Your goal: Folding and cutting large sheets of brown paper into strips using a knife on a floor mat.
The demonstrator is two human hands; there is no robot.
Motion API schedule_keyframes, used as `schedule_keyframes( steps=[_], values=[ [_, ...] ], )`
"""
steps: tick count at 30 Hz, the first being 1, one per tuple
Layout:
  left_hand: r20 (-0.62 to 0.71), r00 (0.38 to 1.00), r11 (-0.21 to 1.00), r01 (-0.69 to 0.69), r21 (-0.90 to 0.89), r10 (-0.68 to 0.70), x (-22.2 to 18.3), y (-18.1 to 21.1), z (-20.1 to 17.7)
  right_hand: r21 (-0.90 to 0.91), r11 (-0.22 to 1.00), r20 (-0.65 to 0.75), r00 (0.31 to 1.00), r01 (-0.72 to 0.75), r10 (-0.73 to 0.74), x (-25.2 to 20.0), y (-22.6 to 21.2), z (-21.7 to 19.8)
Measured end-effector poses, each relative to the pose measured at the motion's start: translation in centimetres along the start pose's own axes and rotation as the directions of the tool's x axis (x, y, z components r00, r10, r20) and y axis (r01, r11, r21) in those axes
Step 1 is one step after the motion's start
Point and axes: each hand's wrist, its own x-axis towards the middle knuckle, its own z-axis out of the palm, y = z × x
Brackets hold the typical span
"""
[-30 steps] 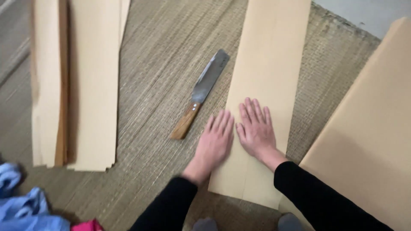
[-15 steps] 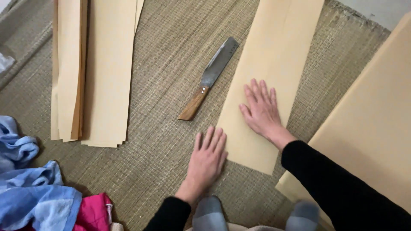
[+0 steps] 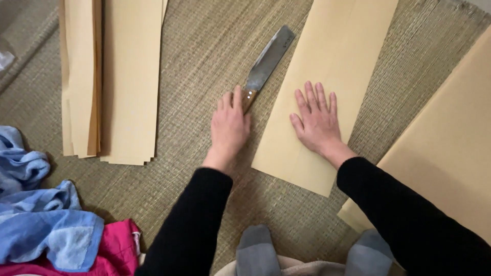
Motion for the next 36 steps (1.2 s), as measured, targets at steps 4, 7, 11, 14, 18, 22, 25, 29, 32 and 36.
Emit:
schedule_keyframes(
  steps=[4,7,11,14,18,22,25,29,32,36],
  values=[
    [-0.020,1.000,0.999,-0.001,0.033,0.002,0.0,-1.5,0.1,0.031,1.000,-0.023,1.000,-0.001,0.002,0.7,-0.5,0.0],
    [0.024,0.987,0.971,0.158,-0.179,-0.156,-3.0,-1.9,-1.2,0.072,0.997,-0.033,0.999,-0.009,0.012,0.9,-0.2,0.4],
    [0.039,0.949,0.905,0.310,-0.290,-0.313,-10.2,-1.3,-4.7,0.052,0.998,-0.041,0.999,-0.017,0.019,1.0,-0.4,0.2],
    [0.064,0.922,0.883,0.383,-0.271,-0.381,-17.1,-1.8,-5.0,0.056,0.998,-0.023,0.999,-0.029,0.031,1.0,-1.0,0.0],
    [-0.041,0.974,0.952,0.207,-0.224,-0.221,-24.5,-2.1,-4.8,0.091,0.996,0.092,0.996,-0.020,0.012,1.4,-1.4,-1.3],
    [0.067,0.982,0.948,0.187,-0.256,-0.176,-28.8,-1.3,-5.9,0.096,0.995,0.090,0.996,-0.010,0.002,1.7,-1.4,-1.1],
    [0.062,0.995,0.962,0.095,-0.257,-0.082,-31.2,-0.9,-6.3,0.105,0.994,0.088,0.996,0.020,-0.029,1.8,-1.5,-1.0],
    [0.101,0.995,0.970,0.048,-0.239,-0.024,-32.5,-0.6,-7.4,0.135,0.991,0.068,0.997,0.014,-0.023,1.9,-1.8,-0.9],
    [0.125,0.992,0.969,0.039,-0.242,-0.008,-33.0,-0.9,-7.0,0.145,0.989,0.097,0.995,-0.008,-0.006,1.9,-2.3,-1.8],
    [0.142,0.990,0.965,0.020,-0.261,0.018,-33.5,-1.4,-7.1,0.122,0.992,0.123,0.992,-0.013,-0.002,1.8,-2.1,-1.6]
  ],
)
